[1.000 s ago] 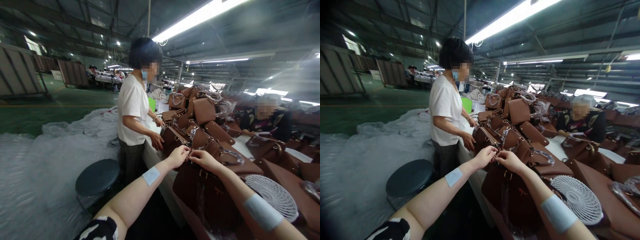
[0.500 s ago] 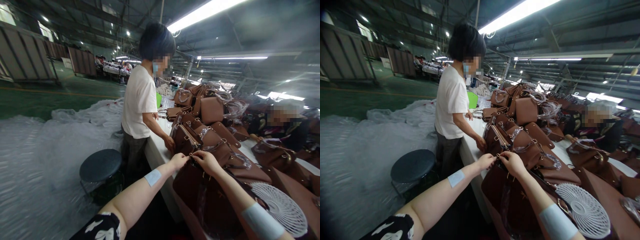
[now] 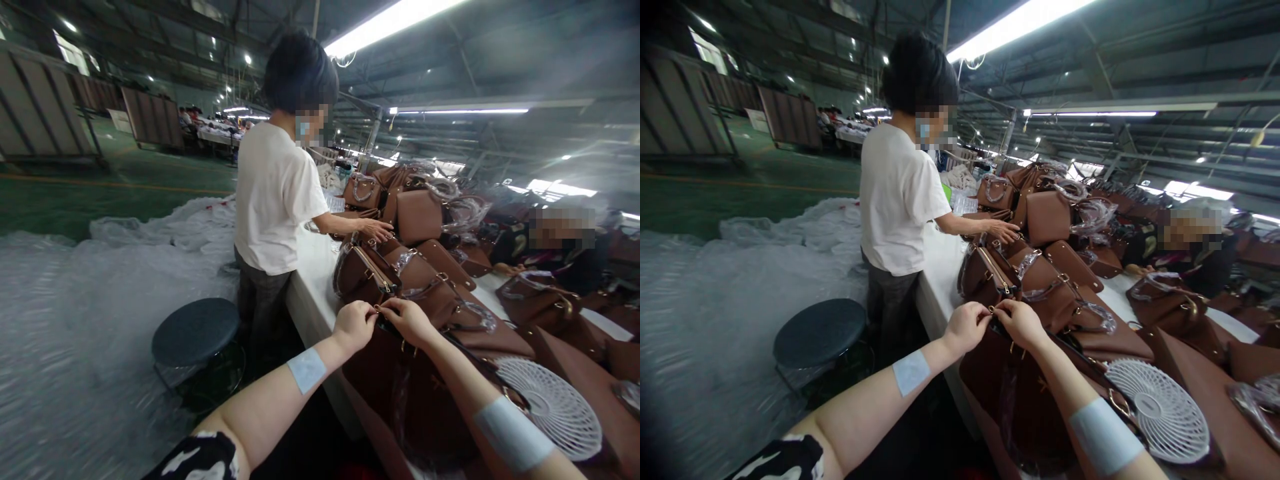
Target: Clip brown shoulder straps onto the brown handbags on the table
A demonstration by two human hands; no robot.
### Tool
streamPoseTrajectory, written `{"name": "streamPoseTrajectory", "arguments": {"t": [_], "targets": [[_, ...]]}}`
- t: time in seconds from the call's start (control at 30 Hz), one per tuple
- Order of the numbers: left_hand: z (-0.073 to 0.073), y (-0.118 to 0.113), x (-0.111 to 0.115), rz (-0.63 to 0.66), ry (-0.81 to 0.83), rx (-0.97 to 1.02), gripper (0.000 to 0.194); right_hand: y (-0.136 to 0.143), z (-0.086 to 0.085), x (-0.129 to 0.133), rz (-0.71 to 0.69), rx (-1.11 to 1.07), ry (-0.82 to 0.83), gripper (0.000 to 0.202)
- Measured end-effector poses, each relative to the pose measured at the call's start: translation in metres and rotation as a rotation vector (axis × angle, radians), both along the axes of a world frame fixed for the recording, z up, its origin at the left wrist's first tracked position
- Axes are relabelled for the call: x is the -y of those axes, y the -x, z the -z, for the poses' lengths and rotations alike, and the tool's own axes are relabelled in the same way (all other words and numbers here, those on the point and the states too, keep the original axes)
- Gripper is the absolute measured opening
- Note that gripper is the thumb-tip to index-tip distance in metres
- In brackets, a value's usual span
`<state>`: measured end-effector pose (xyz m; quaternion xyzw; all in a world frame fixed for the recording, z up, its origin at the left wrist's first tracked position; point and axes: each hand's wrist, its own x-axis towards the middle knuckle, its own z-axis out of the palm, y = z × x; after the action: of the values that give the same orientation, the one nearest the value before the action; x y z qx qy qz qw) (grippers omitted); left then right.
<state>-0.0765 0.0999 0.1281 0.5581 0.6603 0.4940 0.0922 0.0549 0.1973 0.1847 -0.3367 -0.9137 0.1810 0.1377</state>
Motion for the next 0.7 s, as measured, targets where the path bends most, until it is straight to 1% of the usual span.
{"name": "streamPoseTrajectory", "arguments": {"t": [0.1, 0.23, 0.33, 0.43, 0.5, 0.57, 0.63, 0.7], "targets": [[-0.002, -0.002, 0.003, -0.041, 0.044, -0.06, 0.014, 0.0, 0.0, -0.002, -0.006, 0.01, 0.008, 0.027], [0.0, -0.001, 0.002, -0.07, 0.082, -0.051, 0.016, -0.001, -0.002, -0.002, -0.021, 0.022, 0.031, 0.026], [0.003, 0.004, -0.001, -0.022, 0.051, -0.002, 0.016, -0.003, -0.006, 0.001, -0.042, 0.01, 0.066, 0.026], [0.005, 0.011, -0.003, 0.053, 0.017, 0.039, 0.014, -0.014, -0.016, 0.006, -0.06, -0.033, 0.113, 0.029], [0.006, 0.013, -0.005, 0.07, 0.008, 0.043, 0.014, -0.029, -0.027, 0.009, -0.041, -0.071, 0.113, 0.033], [0.008, 0.014, -0.007, 0.08, 0.005, 0.042, 0.014, -0.053, -0.04, 0.009, 0.023, -0.09, 0.052, 0.033], [0.009, 0.014, -0.01, 0.104, 0.016, 0.055, 0.012, -0.084, -0.052, 0.008, 0.113, -0.059, -0.041, 0.03], [0.009, 0.014, -0.012, 0.126, 0.043, 0.084, 0.011, -0.12, -0.059, 0.008, 0.198, 0.018, -0.096, 0.025]]}}
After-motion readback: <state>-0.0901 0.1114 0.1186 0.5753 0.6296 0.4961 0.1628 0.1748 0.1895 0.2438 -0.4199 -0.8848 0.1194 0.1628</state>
